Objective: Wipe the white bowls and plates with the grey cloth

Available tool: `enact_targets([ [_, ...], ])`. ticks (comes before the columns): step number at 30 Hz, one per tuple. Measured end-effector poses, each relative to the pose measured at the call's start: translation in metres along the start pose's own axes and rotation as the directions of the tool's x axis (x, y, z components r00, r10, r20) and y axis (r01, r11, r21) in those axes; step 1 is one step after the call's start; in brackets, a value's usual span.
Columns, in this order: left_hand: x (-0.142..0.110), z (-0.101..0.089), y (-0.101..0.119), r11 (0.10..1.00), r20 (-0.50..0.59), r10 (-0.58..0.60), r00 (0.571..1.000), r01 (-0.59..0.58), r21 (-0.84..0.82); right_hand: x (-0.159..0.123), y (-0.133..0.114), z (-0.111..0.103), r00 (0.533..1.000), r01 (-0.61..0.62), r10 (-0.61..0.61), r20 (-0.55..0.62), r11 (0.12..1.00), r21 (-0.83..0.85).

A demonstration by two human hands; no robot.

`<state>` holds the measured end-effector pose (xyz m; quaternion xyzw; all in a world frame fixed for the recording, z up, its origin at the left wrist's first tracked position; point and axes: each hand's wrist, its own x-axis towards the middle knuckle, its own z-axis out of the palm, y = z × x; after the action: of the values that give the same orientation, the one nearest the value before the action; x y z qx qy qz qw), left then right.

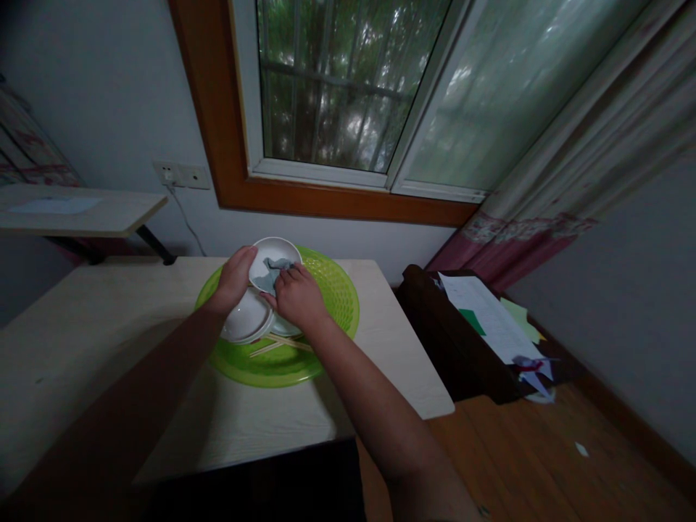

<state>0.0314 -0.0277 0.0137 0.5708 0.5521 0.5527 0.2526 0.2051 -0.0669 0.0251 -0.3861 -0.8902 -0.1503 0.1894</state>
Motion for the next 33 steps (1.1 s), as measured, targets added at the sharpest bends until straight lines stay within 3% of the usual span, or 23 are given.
enact_targets([
  [6,0.002,-0.001,-0.004,1.0,-0.039,-0.013,0.999,0.013,-0.013,-0.002,0.002,-0.003,0.996,0.068,-0.07,0.054,0.997,0.046],
  [12,0.006,0.003,-0.016,0.997,-0.014,0.009,1.0,-0.01,-0.073,-0.006,0.005,0.006,0.982,0.189,-0.185,-0.037,0.952,0.241],
  [17,0.002,0.004,-0.015,0.993,0.04,0.054,0.998,-0.05,-0.111,-0.004,0.001,0.014,0.976,0.217,-0.208,-0.063,0.946,0.239],
  [23,0.0,0.004,-0.007,0.997,0.099,0.065,0.993,-0.06,-0.052,-0.003,-0.003,0.011,0.988,0.154,-0.153,-0.019,0.975,0.158],
  [33,-0.005,0.006,0.001,0.989,0.143,0.096,0.985,-0.079,-0.122,-0.004,-0.003,0.013,1.0,-0.015,0.016,-0.026,1.0,0.027],
])
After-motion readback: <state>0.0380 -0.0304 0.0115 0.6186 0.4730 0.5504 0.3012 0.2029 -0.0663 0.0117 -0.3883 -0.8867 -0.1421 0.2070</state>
